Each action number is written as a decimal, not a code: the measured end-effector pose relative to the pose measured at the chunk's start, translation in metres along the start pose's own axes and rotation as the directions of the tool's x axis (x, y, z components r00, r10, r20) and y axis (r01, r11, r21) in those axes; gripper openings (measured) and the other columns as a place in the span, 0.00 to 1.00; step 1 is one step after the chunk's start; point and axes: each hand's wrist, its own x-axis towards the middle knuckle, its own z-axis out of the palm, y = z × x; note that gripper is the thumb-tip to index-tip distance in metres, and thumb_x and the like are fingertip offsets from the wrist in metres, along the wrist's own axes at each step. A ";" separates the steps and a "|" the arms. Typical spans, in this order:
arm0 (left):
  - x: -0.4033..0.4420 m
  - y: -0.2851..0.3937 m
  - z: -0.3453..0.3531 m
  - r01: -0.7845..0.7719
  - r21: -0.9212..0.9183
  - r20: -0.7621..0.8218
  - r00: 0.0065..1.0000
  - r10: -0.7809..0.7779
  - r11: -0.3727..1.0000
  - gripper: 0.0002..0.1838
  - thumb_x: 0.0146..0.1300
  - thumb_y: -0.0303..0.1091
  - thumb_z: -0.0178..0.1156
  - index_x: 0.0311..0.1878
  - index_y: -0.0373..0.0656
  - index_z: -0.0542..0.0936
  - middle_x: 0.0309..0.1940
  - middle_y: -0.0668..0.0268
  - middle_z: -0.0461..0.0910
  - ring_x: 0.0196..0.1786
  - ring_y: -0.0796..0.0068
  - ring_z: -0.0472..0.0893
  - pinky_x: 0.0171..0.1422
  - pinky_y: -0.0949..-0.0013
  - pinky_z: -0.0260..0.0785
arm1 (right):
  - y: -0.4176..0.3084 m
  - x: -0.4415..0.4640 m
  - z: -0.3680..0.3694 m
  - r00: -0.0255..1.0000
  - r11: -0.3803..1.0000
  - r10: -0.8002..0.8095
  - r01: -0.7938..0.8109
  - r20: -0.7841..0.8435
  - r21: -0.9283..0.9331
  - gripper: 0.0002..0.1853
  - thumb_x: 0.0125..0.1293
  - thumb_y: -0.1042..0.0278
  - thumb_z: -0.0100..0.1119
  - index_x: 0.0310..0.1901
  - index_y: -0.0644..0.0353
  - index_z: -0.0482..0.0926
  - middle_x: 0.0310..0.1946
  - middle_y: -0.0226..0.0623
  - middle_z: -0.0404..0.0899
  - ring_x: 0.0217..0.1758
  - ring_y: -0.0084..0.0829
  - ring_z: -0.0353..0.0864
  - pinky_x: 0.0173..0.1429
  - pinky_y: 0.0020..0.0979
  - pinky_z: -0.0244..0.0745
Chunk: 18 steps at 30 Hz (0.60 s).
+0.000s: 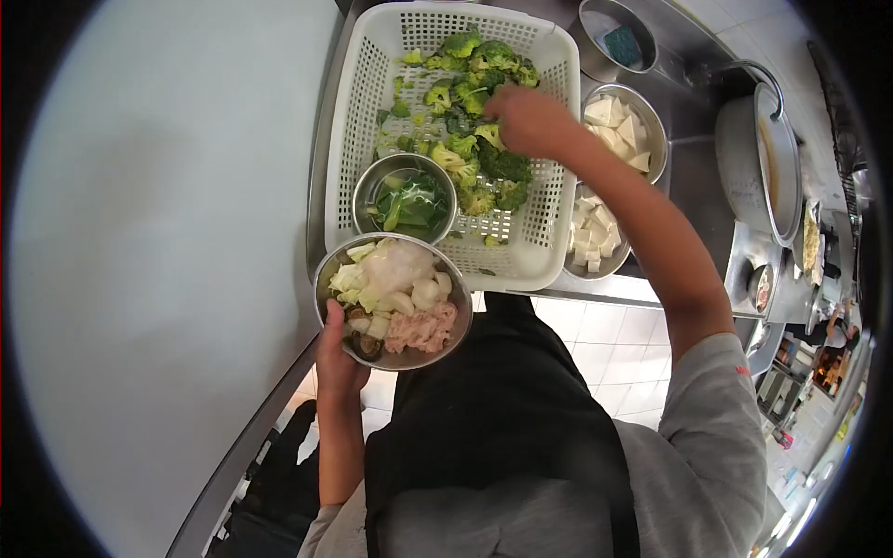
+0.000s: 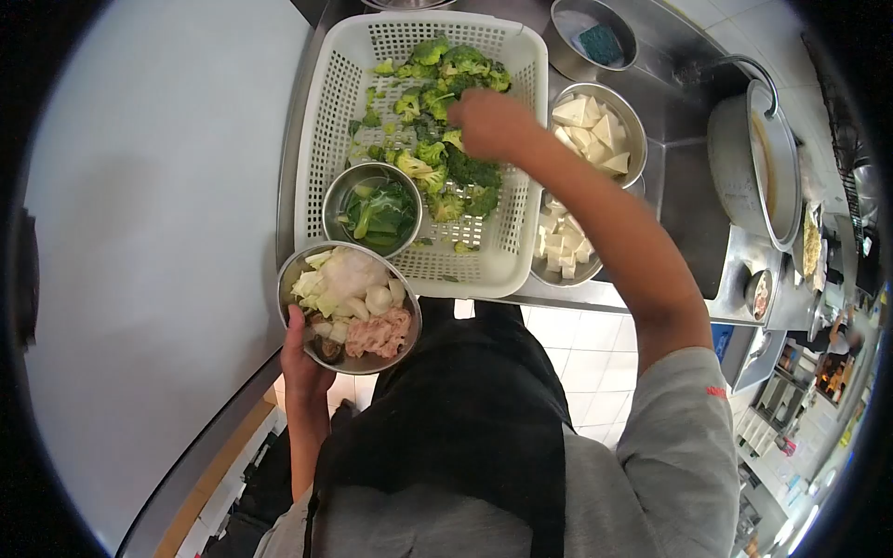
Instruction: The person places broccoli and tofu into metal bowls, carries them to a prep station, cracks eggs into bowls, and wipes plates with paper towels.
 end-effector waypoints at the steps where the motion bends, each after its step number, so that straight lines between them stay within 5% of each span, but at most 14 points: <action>1: 0.000 0.002 0.001 0.000 -0.003 -0.008 1.000 0.000 1.000 0.37 0.80 0.57 0.45 0.79 0.37 0.58 0.76 0.52 0.66 0.76 0.54 0.70 0.79 0.50 0.63 | -0.010 -0.002 0.018 1.000 0.999 -0.018 0.017 -0.022 -0.028 0.26 0.56 0.79 0.58 0.59 0.57 0.80 0.58 0.53 0.76 0.60 0.55 0.80 0.65 0.50 0.76; 6: 0.006 -0.001 0.017 -0.013 -0.055 -0.103 0.995 0.007 0.998 0.33 0.82 0.53 0.44 0.76 0.35 0.63 0.73 0.52 0.70 0.73 0.57 0.73 0.78 0.53 0.66 | -0.004 0.006 0.047 0.990 0.986 0.065 -0.044 -0.129 0.163 0.21 0.57 0.79 0.58 0.54 0.56 0.80 0.52 0.52 0.78 0.56 0.56 0.81 0.60 0.51 0.77; 12: 0.025 0.004 0.023 -0.064 0.001 -0.127 0.990 0.063 0.998 0.33 0.83 0.53 0.41 0.77 0.35 0.61 0.73 0.52 0.70 0.72 0.57 0.74 0.76 0.54 0.68 | -0.003 -0.025 -0.008 0.844 0.978 0.069 0.048 -0.532 0.204 0.17 0.59 0.71 0.63 0.51 0.58 0.77 0.49 0.51 0.81 0.50 0.52 0.85 0.56 0.49 0.80; 15: 0.027 0.000 0.027 -0.070 0.024 -0.104 0.992 0.072 0.997 0.33 0.84 0.54 0.39 0.77 0.35 0.60 0.73 0.52 0.69 0.73 0.58 0.73 0.76 0.54 0.68 | -0.029 -0.063 -0.064 0.884 0.787 0.211 0.099 -0.417 0.609 0.20 0.59 0.70 0.64 0.54 0.55 0.78 0.52 0.49 0.81 0.50 0.47 0.85 0.57 0.46 0.80; 17: 0.029 -0.002 0.034 -0.081 0.027 -0.090 0.992 0.083 0.996 0.34 0.84 0.54 0.37 0.78 0.36 0.60 0.74 0.53 0.68 0.74 0.58 0.72 0.77 0.53 0.67 | -0.071 -0.093 -0.096 0.984 0.517 0.152 0.003 -0.095 0.856 0.23 0.59 0.67 0.65 0.57 0.52 0.78 0.55 0.48 0.80 0.52 0.41 0.84 0.58 0.41 0.79; 18: 0.029 -0.003 0.039 -0.095 0.026 -0.074 0.993 0.097 0.995 0.34 0.84 0.55 0.37 0.78 0.36 0.59 0.74 0.53 0.68 0.74 0.58 0.71 0.77 0.53 0.67 | -0.094 -0.100 -0.092 0.968 0.593 0.021 0.189 -0.250 0.783 0.23 0.59 0.66 0.65 0.59 0.53 0.78 0.56 0.47 0.80 0.55 0.41 0.83 0.59 0.41 0.79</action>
